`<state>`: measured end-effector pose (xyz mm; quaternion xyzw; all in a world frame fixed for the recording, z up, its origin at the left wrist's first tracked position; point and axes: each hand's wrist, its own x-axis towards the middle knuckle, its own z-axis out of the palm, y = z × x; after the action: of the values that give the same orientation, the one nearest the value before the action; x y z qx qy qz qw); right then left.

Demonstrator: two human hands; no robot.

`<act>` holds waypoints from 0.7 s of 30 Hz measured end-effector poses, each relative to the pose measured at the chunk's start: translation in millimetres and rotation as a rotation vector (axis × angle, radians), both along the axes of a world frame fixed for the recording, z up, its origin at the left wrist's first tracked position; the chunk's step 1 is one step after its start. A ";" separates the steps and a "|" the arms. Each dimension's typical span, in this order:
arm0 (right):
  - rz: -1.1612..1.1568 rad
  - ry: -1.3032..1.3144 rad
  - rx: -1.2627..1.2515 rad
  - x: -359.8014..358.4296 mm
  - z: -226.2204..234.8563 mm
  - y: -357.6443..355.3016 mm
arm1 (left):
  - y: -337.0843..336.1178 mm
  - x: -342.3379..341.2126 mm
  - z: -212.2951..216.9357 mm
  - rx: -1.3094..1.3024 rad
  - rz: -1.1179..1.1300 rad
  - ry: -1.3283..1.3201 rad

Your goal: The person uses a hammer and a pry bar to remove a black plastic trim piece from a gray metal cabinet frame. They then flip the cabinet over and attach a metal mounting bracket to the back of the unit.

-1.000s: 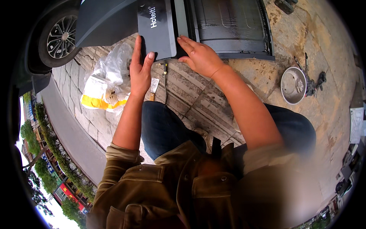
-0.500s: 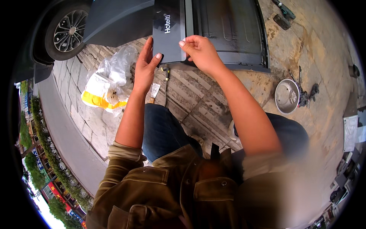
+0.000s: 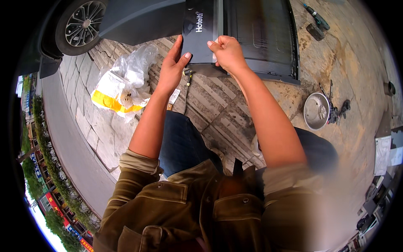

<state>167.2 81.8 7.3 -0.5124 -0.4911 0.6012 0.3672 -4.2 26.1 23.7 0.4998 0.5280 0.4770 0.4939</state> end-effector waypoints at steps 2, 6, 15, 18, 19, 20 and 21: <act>-0.004 -0.014 -0.012 -0.8 3.4 -3.2 | -0.4 -1.4 -0.2 -0.004 -0.012 0.006; 0.021 -0.018 -0.057 1.6 9.1 -6.0 | 0.4 -1.9 0.1 -0.004 -0.004 0.042; 0.049 -0.215 -0.113 1.8 26.2 -0.1 | 0.8 -18.2 4.0 -0.044 -0.133 -0.001; 0.056 -0.214 -0.126 0.2 28.5 1.0 | 1.2 -22.5 0.1 -0.024 -0.153 -0.032; 0.062 -0.216 -0.129 -0.3 30.8 1.5 | 2.0 -23.8 -2.2 -0.012 -0.162 -0.036; 0.063 -0.220 -0.132 0.2 32.6 2.0 | 3.5 -23.5 -3.5 0.002 -0.175 -0.041; 0.071 -0.254 -0.137 0.5 32.8 1.9 | 3.3 -22.1 -4.1 0.004 -0.160 -0.011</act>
<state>167.8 83.7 40.1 -0.5907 -0.5093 0.5760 0.2448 -26.4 29.4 19.6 0.5389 0.4825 0.4398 0.5323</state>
